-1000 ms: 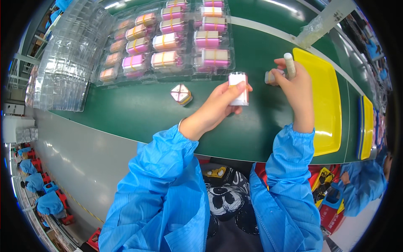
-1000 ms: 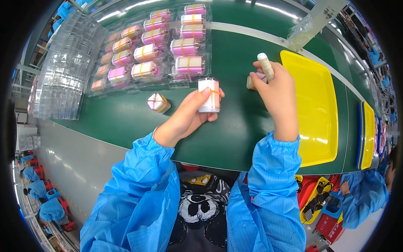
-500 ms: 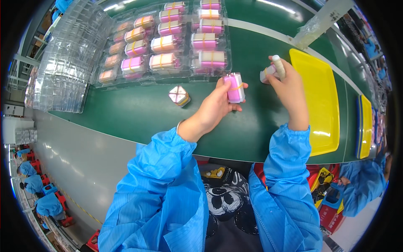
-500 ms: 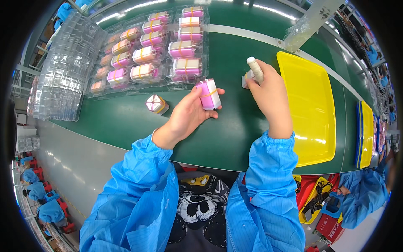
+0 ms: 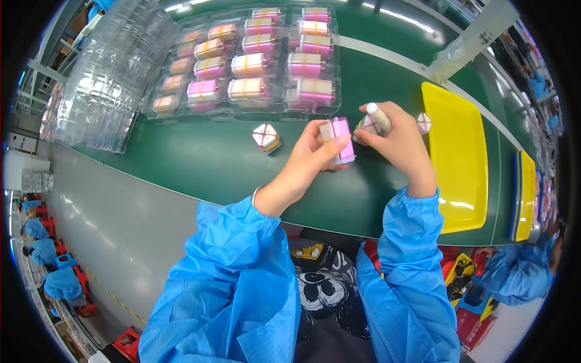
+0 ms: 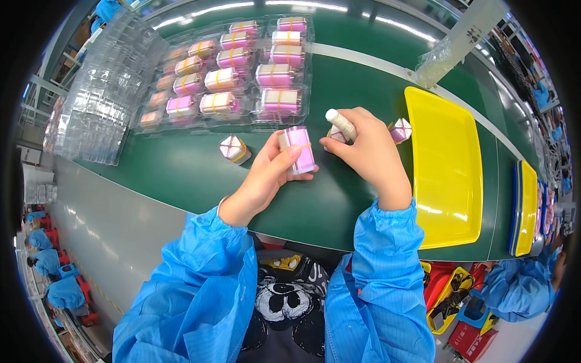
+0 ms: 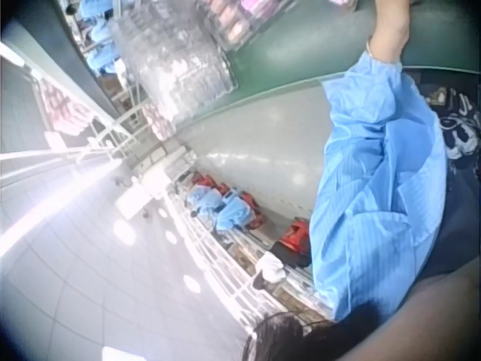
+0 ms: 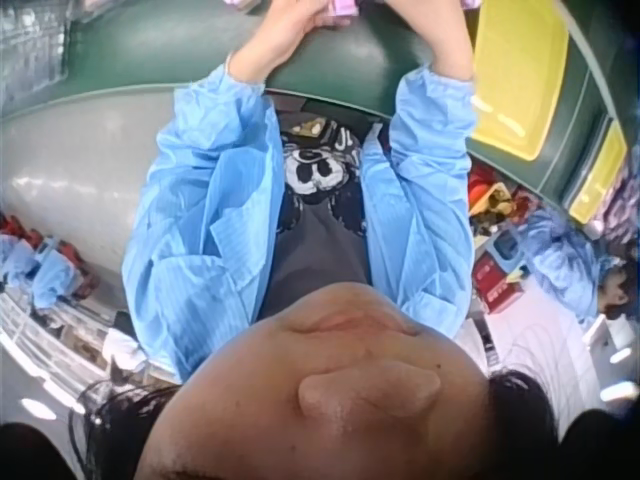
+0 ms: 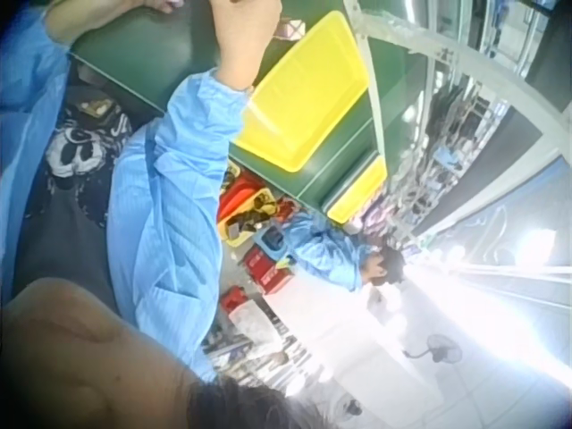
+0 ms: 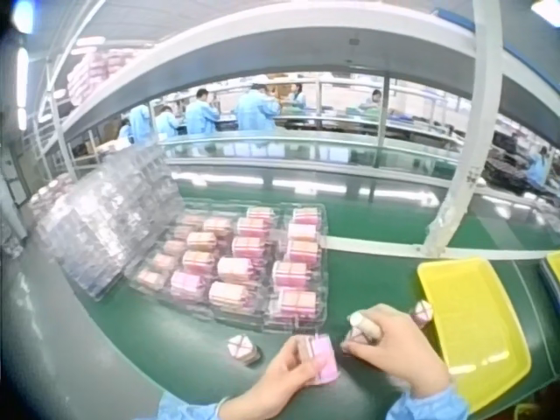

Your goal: Assembling small colorful rectangular parts with a pen-like tool on a production line.

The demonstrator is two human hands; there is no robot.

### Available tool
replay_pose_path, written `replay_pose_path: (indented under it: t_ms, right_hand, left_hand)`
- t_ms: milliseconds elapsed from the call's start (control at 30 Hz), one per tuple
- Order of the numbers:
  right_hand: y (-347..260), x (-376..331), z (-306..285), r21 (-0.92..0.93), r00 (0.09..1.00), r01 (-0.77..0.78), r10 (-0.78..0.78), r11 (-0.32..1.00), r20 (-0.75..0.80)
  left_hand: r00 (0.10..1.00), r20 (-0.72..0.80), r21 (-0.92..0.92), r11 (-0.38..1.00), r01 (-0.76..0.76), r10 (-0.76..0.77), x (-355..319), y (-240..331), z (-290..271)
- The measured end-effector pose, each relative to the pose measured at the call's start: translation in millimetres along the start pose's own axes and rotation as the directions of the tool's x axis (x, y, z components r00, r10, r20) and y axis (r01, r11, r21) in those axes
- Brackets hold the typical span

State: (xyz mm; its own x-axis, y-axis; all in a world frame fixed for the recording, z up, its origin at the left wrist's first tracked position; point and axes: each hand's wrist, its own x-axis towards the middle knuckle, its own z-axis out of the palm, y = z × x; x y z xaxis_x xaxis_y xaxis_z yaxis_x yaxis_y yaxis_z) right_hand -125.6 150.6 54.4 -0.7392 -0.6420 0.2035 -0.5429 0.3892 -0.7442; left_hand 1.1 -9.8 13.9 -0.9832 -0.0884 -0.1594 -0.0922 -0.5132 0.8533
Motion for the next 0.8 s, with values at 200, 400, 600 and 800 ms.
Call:
replay_pose_path:
  t_ms: [200, 400, 600, 800]
  right_hand:
    - [-5, 0, 4, 0.285, 0.995, -0.090, 0.099, 0.954, -0.018]
    - [-7, 2, 6, 0.125, 0.995, -0.022, 0.034, 0.992, -0.097]
    - [1, 3, 6, 0.062, 0.993, -0.011, 0.019, 0.998, -0.120]
    - [-3, 4, 7, 0.066, 0.986, -0.047, 0.057, 0.997, -0.155]
  left_hand:
    - [0.920, -0.058, 0.199, 0.908, -0.370, 0.387, -48, 10, -11]
    - [0.776, -0.428, 0.330, 0.879, -0.343, 0.464, -72, 42, -43]
    - [0.793, -0.455, 0.162, 0.913, -0.374, 0.406, -80, 44, -68]
    - [0.853, -0.350, 0.179, 0.921, -0.346, 0.388, -80, 41, -55]
